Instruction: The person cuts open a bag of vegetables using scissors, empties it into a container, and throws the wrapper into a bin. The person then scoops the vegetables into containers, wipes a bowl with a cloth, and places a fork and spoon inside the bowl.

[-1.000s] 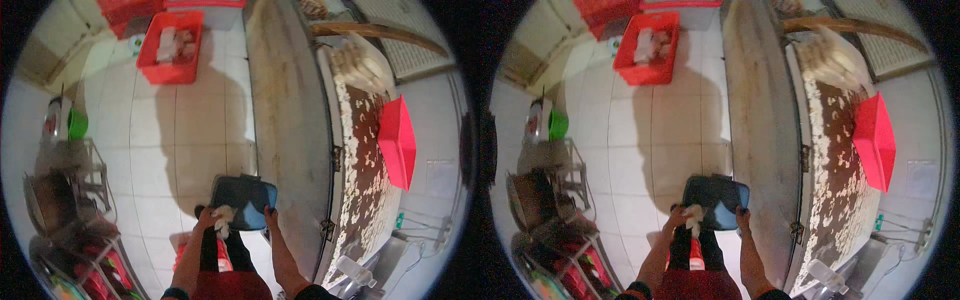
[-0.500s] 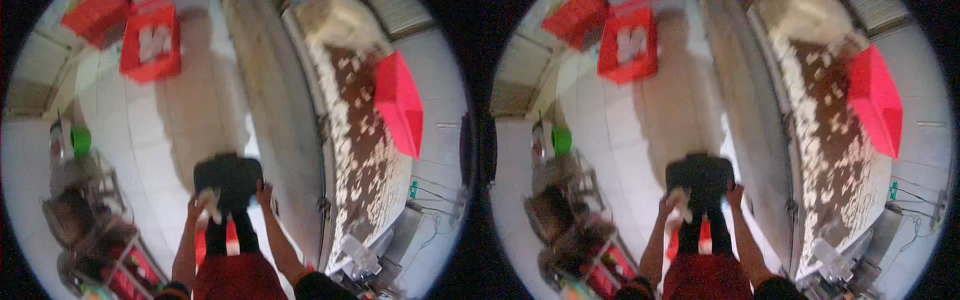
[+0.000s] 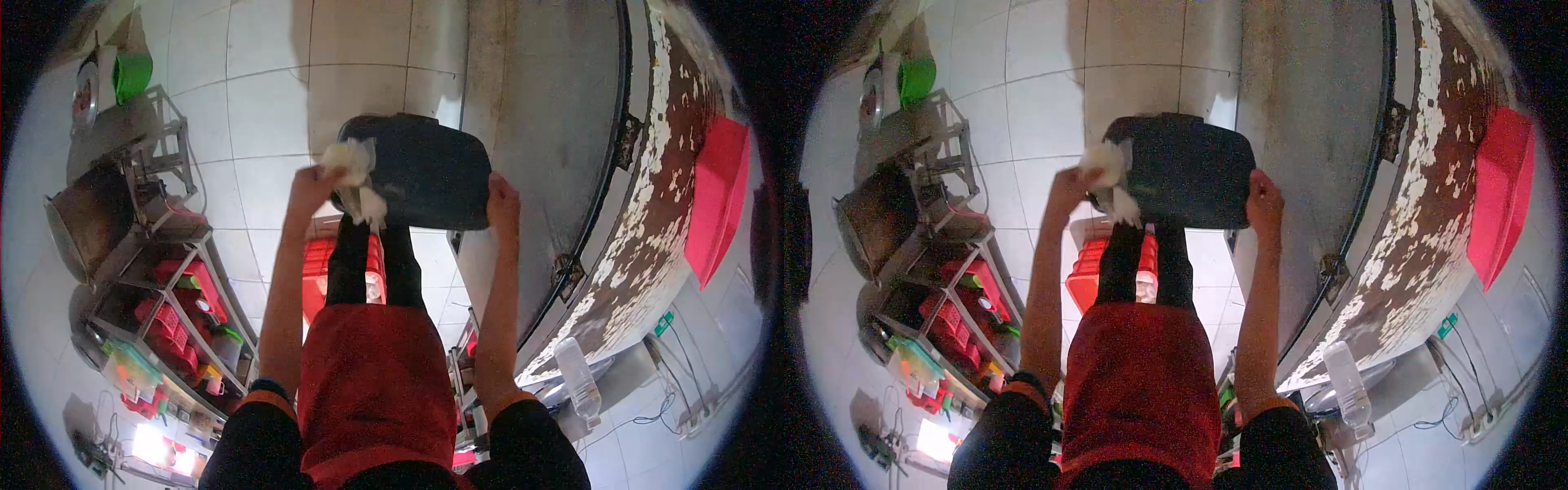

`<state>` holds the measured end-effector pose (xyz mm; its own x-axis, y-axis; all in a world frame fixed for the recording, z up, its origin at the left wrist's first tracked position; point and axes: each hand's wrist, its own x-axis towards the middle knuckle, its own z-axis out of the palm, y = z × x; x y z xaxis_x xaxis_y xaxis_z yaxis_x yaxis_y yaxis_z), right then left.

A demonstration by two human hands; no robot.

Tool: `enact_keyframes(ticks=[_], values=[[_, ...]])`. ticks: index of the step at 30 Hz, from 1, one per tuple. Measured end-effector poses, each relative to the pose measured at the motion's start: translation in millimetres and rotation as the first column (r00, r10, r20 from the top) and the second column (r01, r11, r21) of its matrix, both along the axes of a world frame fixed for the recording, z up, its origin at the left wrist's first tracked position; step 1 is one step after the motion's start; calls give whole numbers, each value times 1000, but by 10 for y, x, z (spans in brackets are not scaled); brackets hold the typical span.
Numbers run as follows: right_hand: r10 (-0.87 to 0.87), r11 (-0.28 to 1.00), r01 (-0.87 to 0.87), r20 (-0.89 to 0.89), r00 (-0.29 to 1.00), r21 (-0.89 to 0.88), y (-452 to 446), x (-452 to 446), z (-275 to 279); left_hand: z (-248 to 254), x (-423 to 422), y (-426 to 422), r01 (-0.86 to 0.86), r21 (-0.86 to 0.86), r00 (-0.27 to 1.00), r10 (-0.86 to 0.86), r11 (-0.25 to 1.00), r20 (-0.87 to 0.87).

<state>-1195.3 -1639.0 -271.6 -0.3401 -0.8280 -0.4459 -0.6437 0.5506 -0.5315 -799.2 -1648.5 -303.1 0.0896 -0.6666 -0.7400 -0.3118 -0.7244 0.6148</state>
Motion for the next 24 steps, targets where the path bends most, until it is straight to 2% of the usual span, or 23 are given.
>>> enact_keyframes(ticks=[1,2,3,4,5,6,7,8,9,10,11,13,14,15,16,17,18,19,21,22,24], values=[[97,991,-92,-45,994,97,-205,-31,114,144,28,-236,55,46,998,-54,997,-8],[102,990,-97,-46,994,101,-395,-77,166,274,57,-461,110,93,994,-109,990,-19],[186,944,-161,-59,981,288,-593,-123,195,186,121,-614,187,51,982,-186,981,-21],[266,861,-210,-57,962,463,-776,-137,229,182,156,-812,502,-55,861,-492,863,127],[266,859,-209,-58,962,467,-937,-118,297,175,193,-1008,743,-135,657,-675,655,337],[201,828,-189,36,979,528,-1084,-91,368,346,213,-1247,990,-52,131,-735,130,666],[126,791,-175,124,984,587,-1188,-79,381,524,170,-1421,682,-71,729,-667,728,154],[127,791,-175,122,984,586,-1295,-90,334,612,119,-1565,142,259,954,-62,955,-295],[48,783,-157,193,980,602,-1414,-104,289,469,173,-1669,514,-6,835,-502,858,-228],[-29,775,-144,261,965,616,-1519,-107,267,323,229,-1772,842,-253,525,-832,476,180],[-51,759,-128,255,966,638,-1584,-96,260,173,287,-1873,926,-353,322,-773,136,547],[-80,727,-128,268,960,674,-1671,-86,297,123,252,-1986,946,-301,268,-807,118,526],[-109,693,-127,277,955,710,-1691,-88,315,96,239,-1996,769,-240,631,-765,593,132],[-112,689,-125,276,955,714,-1688,-87,324,96,249,-1995,631,-125,764,-641,766,-67],[-105,701,-123,273,956,702,-1699,-82,330,99,258,-1994,450,20,874,-436,893,-213],[-98,715,-122,271,958,689,-1728,-77,335,126,330,-1996,762,-330,632,-750,557,193],[-100,716,-121,272,957,688,-1775,-39,386,143,360,-2008,873,-397,446,-794,285,412],[-100,746,-99,258,961,659,-1802,2,447,164,390,-2021,913,-407,291,-710,6,642],[-108,767,-73,241,964,638,-1771,-5,423,118,417,-2033,922,-378,324,-711,89,624],[-104,741,-116,284,953,662,-1827,-26,362,70,434,-2041,923,-367,335,-710,116,619],[-101,716,-159,326,940,680,-1839,-36,312,50,429,-2060,929,-368,293,-674,34,678]])
